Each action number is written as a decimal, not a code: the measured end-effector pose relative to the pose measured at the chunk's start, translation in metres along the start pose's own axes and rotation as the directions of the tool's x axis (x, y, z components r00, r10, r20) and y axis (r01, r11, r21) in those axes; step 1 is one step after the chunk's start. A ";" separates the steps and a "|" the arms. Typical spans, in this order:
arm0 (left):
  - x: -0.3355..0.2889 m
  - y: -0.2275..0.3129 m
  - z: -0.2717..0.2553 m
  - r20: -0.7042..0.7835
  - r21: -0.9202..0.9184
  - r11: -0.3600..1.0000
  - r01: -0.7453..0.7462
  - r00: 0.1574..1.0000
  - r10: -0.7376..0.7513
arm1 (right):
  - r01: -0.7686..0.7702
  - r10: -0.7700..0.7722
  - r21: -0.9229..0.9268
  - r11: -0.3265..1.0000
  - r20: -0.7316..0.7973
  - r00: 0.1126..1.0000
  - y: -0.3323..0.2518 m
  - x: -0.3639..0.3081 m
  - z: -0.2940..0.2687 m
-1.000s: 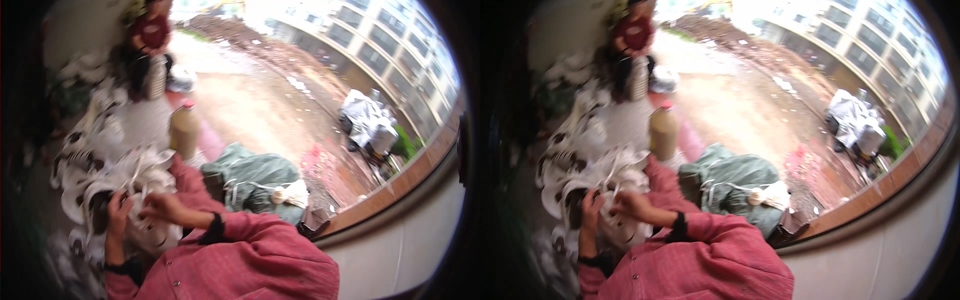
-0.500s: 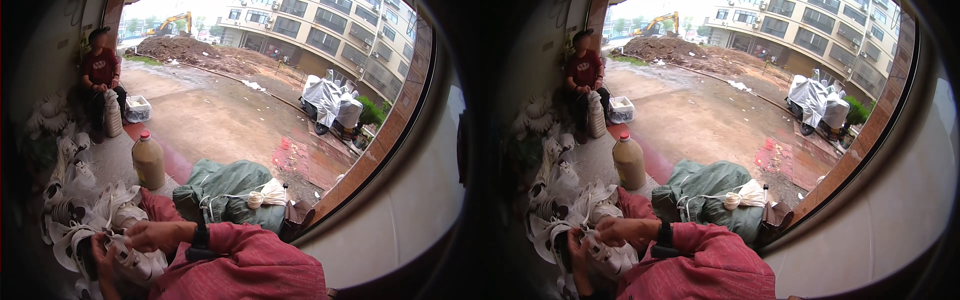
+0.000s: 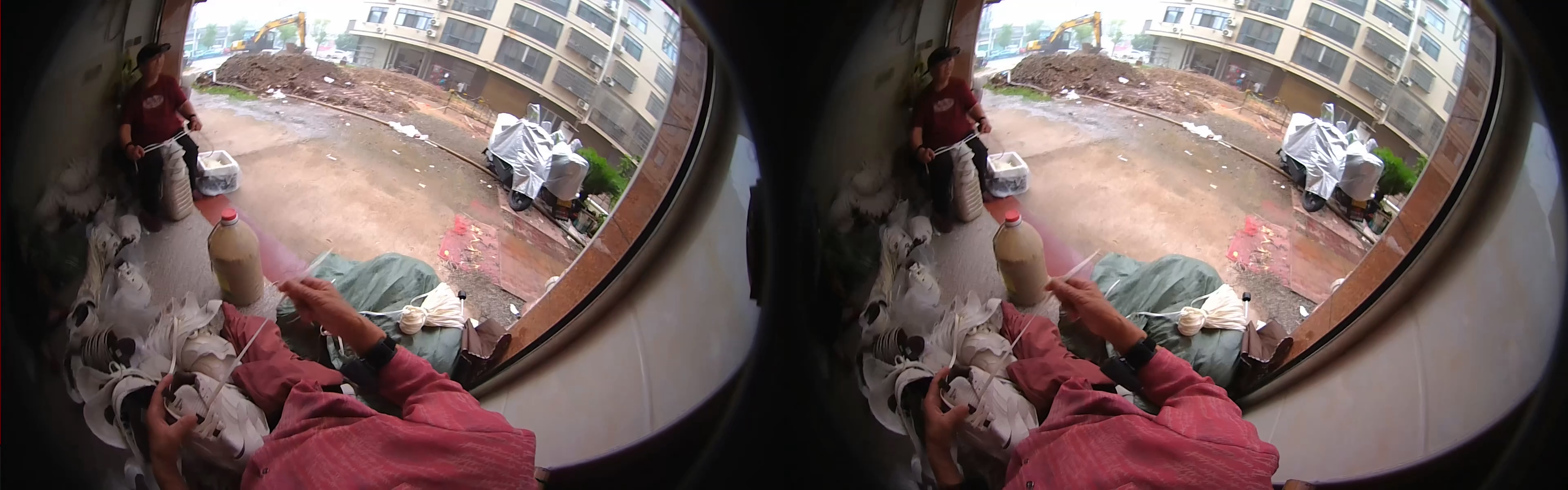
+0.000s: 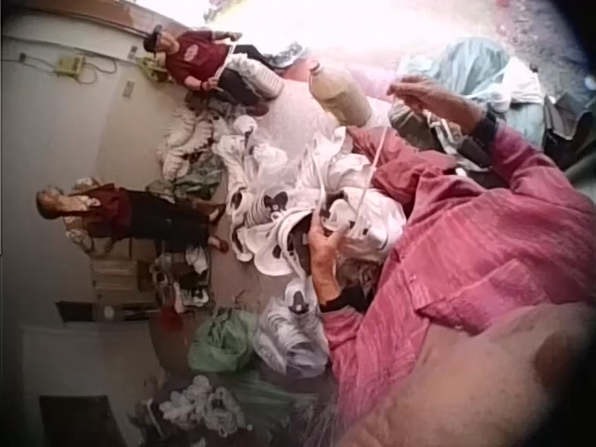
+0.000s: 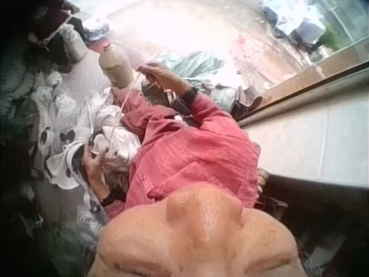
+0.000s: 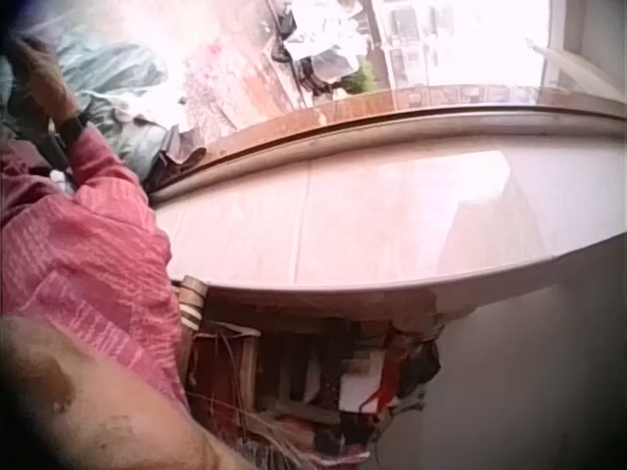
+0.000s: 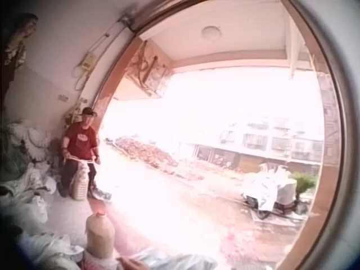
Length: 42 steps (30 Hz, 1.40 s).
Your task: The recorder is lacing white athletic shoes as part of a manufacturing assembly process.
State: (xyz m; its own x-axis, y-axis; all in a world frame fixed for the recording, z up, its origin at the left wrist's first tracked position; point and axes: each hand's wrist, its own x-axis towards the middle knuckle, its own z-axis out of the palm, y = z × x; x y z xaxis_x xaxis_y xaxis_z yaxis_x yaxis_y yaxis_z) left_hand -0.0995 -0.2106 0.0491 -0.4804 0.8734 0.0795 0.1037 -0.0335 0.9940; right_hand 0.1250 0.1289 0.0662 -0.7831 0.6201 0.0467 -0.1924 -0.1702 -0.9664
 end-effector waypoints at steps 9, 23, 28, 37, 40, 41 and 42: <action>0.007 0.010 -0.003 0.107 0.000 0.980 0.200 0.974 -0.198 | -0.017 0.175 0.467 0.884 -0.297 0.939 0.043 0.010 -0.039; -0.002 -0.003 0.004 -0.007 -0.136 0.986 0.097 0.995 -0.099 | 0.089 0.204 0.632 0.770 -0.377 0.903 0.022 0.030 -0.052; 0.000 -0.008 0.005 -0.007 -0.175 0.980 0.096 0.995 -0.099 | 0.153 -0.070 0.172 0.973 -0.414 0.908 0.011 0.027 -0.018; 0.001 -0.003 0.002 0.017 -0.088 0.987 0.133 0.991 -0.132 | 0.113 -0.129 -0.146 0.983 -0.109 0.986 -0.004 0.018 0.050; 0.001 -0.004 0.001 0.006 -0.026 0.994 0.107 0.994 -0.107 | 0.172 -0.145 -0.233 0.957 0.128 0.981 0.015 0.007 0.083; 0.001 -0.005 0.001 -0.003 -0.017 0.995 0.096 0.995 -0.096 | 0.225 -0.164 -0.295 0.928 0.218 0.962 0.022 0.002 0.091; 0.001 -0.004 0.000 -0.011 -0.007 0.997 0.083 0.996 -0.083 | 0.277 -0.192 -0.280 0.919 0.295 0.936 0.033 -0.002 0.099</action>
State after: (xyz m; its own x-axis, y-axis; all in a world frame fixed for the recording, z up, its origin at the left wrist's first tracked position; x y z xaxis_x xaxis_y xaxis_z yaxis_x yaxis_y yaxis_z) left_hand -0.0999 -0.2097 0.0451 -0.4967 0.8679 -0.0028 0.0576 0.0362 0.9977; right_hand 0.0612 0.0462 0.0593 -0.8708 0.3867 0.3035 -0.2279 0.2295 -0.9463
